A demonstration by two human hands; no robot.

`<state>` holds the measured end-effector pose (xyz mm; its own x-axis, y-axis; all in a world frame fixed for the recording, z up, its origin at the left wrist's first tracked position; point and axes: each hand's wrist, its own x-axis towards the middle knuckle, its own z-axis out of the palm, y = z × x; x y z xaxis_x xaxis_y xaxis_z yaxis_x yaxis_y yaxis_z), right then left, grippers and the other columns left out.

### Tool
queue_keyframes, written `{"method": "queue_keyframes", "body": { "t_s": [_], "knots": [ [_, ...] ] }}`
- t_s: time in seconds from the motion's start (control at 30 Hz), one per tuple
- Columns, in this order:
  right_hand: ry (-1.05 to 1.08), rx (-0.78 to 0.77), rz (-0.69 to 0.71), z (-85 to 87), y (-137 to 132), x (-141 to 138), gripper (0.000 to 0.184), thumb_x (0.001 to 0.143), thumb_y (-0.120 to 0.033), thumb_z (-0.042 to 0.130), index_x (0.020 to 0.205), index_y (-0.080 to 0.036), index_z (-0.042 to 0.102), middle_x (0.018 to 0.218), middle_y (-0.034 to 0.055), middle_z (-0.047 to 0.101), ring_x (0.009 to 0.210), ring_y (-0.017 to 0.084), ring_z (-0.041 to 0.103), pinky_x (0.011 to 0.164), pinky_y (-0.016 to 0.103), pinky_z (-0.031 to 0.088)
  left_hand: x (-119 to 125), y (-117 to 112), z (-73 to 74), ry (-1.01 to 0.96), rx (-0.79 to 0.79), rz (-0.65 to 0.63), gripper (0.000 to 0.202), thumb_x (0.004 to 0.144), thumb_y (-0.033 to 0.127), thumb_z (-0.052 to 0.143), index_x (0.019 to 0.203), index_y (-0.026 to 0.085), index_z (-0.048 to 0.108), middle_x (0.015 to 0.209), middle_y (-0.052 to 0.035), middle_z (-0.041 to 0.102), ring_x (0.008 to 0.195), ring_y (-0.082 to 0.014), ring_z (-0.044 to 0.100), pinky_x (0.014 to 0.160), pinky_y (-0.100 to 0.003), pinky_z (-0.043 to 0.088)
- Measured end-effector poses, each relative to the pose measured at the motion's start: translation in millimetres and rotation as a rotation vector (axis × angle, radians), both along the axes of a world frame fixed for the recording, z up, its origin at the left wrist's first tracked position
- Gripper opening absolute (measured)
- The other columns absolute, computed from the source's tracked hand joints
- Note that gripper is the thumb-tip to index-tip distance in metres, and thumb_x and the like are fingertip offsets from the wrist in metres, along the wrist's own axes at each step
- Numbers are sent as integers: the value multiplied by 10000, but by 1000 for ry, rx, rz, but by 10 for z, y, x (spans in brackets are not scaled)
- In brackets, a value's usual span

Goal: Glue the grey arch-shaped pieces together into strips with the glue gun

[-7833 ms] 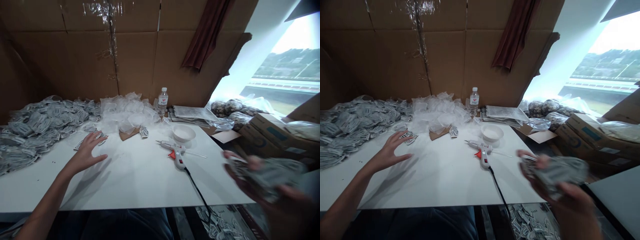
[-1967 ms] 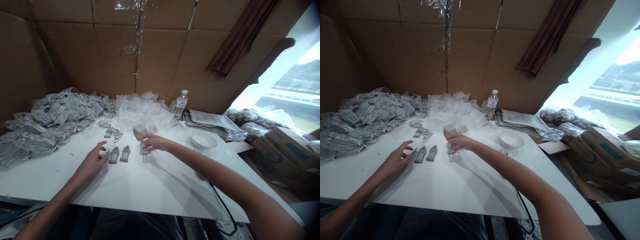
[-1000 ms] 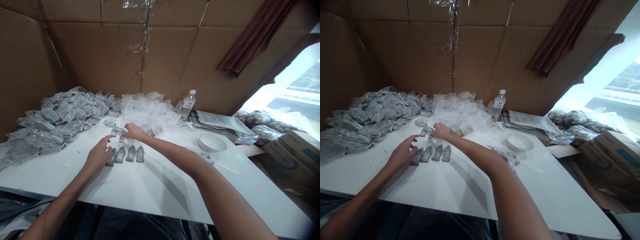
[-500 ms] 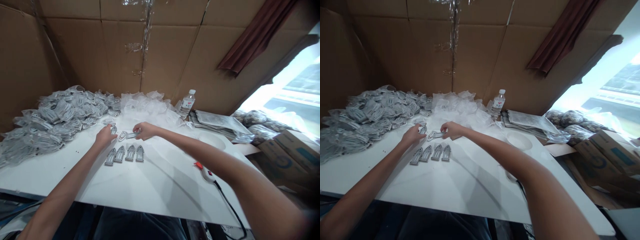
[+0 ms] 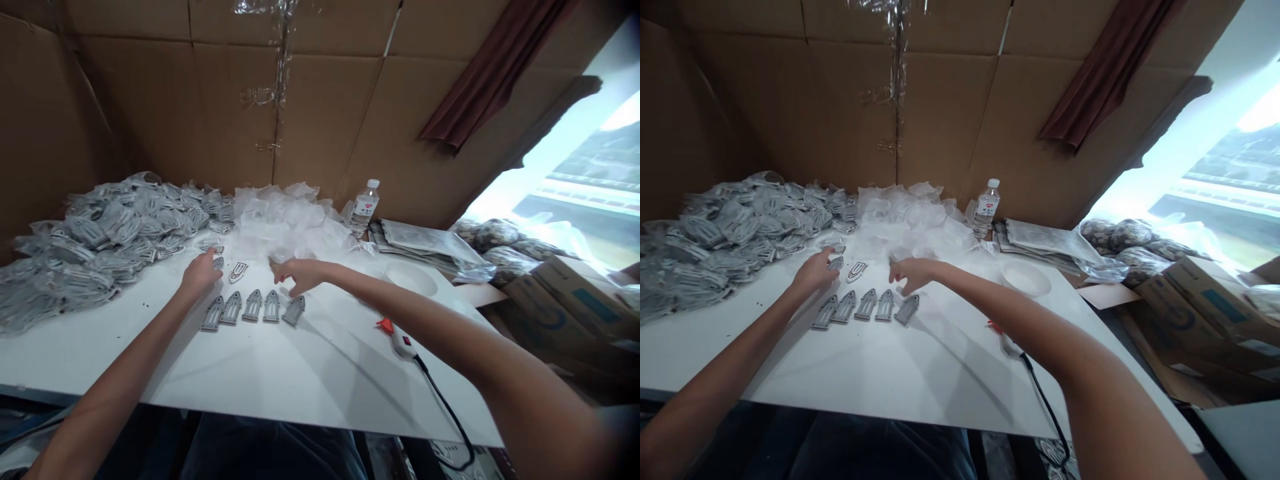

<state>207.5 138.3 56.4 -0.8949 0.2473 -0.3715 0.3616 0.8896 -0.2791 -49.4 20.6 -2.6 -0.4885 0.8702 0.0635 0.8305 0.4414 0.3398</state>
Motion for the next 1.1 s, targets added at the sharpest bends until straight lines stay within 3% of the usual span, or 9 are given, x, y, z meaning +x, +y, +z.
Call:
{"method": "queue_keyframes", "body": {
  "t_s": [0.13, 0.2, 0.3, 0.5, 0.7, 0.87, 0.97, 1.1],
  "knots": [
    [70, 147, -39, -71, -39, -503, 461, 887, -350, 630, 1300, -166, 538, 1219, 83, 550, 1065, 158, 544, 957, 360, 474, 32, -383, 47, -10, 50, -20, 535, 925, 351, 559, 1407, 185, 396, 1246, -106, 569, 1120, -234, 575, 978, -441, 480],
    [88, 205, -64, -135, -111, -759, 496, 912, -428, 594, 1326, -168, 509, 1242, 94, 531, 1094, 172, 538, 972, 383, 476, 80, -620, 58, -22, 80, -35, 558, 903, 265, 533, 1431, 196, 366, 1288, -108, 554, 1141, -239, 574, 971, -387, 474],
    [89, 268, -101, -246, -212, -1075, 567, 909, -529, 575, 1332, -159, 496, 1238, 108, 528, 1096, 180, 545, 964, 391, 490, 164, -946, 48, -37, 112, -24, 557, 887, 288, 488, 1429, 222, 379, 1289, -102, 553, 1072, -252, 607, 924, -355, 482],
    [109, 309, -106, -363, -238, -1313, 483, 934, -478, 561, 1283, -146, 533, 1223, 100, 549, 1113, 171, 551, 976, 377, 493, 269, -1301, -73, -93, 144, -33, 571, 875, 346, 478, 1426, 223, 392, 1363, -85, 519, 1095, -253, 603, 931, -333, 488],
    [177, 328, -137, -273, -221, -1253, 405, 978, -427, 501, 1229, -115, 558, 1184, 95, 569, 1096, 159, 565, 987, 382, 491, 382, -1347, -143, -180, 133, -97, 547, 880, 322, 472, 1418, 251, 400, 1350, -56, 533, 1082, -225, 609, 924, -319, 500],
    [215, 277, -241, -41, -119, -1013, 411, 985, -403, 488, 1286, -124, 515, 1229, 103, 539, 1136, 172, 541, 1014, 400, 469, 472, -1326, -135, -207, 122, -146, 529, 886, 309, 442, 1405, 210, 416, 1371, -71, 526, 1151, -234, 578, 984, -341, 477],
    [128, 118, -255, 158, -29, -645, 391, 998, -394, 459, 1276, -126, 519, 1164, 87, 570, 1047, 142, 572, 946, 346, 500, 538, -1311, -122, -210, 110, -175, 524, 887, 313, 429, 1399, 203, 429, 1388, -74, 517, 1192, -241, 555, 1017, -356, 459],
    [-180, -204, -238, 307, 15, -21, 316, 959, -331, 535, 1201, -131, 576, 1002, 42, 629, 762, 74, 609, 710, 226, 527, 651, -1270, -104, -211, 94, -220, 514, 901, 332, 387, 1392, 192, 448, 1384, -76, 517, 1214, -239, 544, 1020, -361, 453]
  ]
}}
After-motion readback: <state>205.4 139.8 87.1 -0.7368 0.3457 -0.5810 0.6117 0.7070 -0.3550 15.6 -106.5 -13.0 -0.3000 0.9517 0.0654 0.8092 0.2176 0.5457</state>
